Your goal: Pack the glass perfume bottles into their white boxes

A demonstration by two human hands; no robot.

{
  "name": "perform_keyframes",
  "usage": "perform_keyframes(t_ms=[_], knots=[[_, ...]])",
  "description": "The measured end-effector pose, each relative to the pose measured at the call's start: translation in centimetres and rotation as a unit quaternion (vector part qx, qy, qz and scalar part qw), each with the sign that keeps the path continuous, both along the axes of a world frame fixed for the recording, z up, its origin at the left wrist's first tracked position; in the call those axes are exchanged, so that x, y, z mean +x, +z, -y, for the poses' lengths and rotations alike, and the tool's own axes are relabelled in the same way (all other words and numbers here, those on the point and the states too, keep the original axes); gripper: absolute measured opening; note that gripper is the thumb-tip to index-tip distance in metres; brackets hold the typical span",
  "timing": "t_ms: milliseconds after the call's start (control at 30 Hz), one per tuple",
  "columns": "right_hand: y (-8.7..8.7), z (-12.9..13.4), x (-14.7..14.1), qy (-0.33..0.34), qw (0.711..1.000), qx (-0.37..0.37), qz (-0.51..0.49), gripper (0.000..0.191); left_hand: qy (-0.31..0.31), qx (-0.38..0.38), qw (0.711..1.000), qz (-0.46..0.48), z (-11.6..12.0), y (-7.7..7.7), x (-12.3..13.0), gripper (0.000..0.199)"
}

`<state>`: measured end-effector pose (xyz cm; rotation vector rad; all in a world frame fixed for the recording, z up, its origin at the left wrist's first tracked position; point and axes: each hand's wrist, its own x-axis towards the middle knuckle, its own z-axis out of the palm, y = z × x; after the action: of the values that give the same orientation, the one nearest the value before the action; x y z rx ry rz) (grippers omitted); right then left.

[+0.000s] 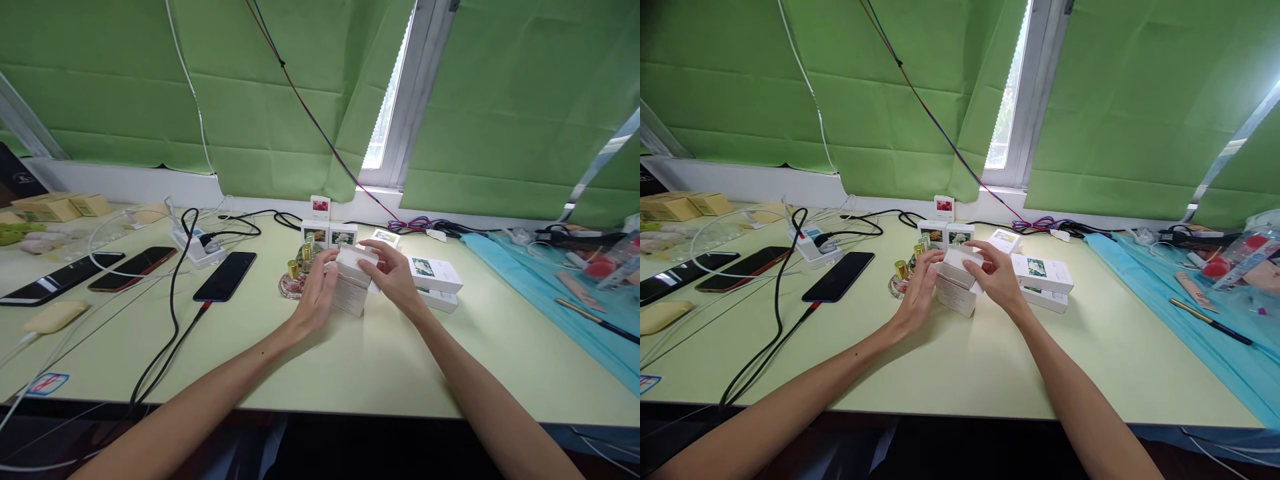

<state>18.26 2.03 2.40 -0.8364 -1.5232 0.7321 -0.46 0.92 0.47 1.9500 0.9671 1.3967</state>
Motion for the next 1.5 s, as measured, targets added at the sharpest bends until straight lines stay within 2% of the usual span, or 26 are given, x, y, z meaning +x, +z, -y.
perform_keyframes(t_ms=[233,433,633,833,1067,1333,1500], knots=[[-0.1,0.0,0.0,-0.013,1.000,0.002,0.017,0.040,-0.002,-0.035,0.999,-0.003,0.2,0.6,0.0,0.047],[-0.4,-0.1,0.2,-0.023,1.000,0.006,0.020,0.037,0.002,-0.029,1.000,-0.009,0.2,0.9,-0.1,0.037],[-0.5,-0.2,0.1,-0.072,0.997,0.015,0.038,0.033,-0.007,-0.038,0.999,-0.020,0.4,1.0,-0.3,0.027],[-0.8,-0.5,0.4,-0.149,0.983,0.060,0.086,0.030,-0.064,-0.054,0.996,-0.008,0.4,0.2,-0.3,0.028],[-0.9,-0.5,0.6,-0.175,0.974,0.083,0.117,0.032,-0.092,-0.033,0.995,0.020,0.3,-0.3,-0.2,0.031],[-0.6,-0.4,0.6,-0.222,0.955,0.115,0.160,0.052,-0.051,0.031,0.997,-0.039,0.6,0.0,-0.2,0.026],[-0.9,-0.6,0.7,-0.232,0.952,0.108,0.166,0.055,-0.040,0.079,0.994,-0.068,0.9,0.4,0.0,0.024]])
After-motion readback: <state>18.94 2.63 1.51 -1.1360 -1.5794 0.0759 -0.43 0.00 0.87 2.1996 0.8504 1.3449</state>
